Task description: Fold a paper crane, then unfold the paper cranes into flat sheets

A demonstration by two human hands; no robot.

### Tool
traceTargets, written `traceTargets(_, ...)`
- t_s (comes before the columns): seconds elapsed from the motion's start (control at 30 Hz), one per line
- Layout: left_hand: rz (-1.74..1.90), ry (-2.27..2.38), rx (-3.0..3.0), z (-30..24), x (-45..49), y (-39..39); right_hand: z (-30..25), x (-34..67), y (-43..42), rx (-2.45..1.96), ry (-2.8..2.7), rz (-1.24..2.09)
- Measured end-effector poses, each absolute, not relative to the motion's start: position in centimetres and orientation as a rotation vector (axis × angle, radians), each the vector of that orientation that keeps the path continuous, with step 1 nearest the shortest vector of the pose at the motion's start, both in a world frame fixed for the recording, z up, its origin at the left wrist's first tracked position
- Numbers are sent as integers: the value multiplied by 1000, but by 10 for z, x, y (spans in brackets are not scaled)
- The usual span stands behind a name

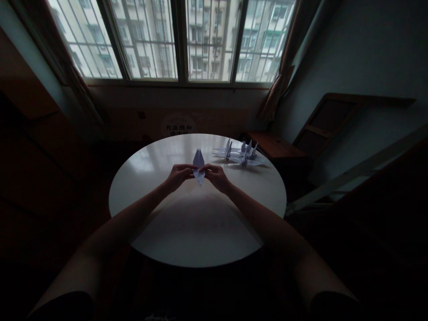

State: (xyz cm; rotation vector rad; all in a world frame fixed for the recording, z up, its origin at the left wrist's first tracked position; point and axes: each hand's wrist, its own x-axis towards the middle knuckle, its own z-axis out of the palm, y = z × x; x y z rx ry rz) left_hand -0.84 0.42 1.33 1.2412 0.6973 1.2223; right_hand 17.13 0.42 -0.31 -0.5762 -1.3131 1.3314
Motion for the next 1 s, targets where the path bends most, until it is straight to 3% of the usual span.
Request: traceTargets(1.0, 1034, 830, 1137, -3, -11, 15, -9, 173, 8, -746, -1279, 1315)
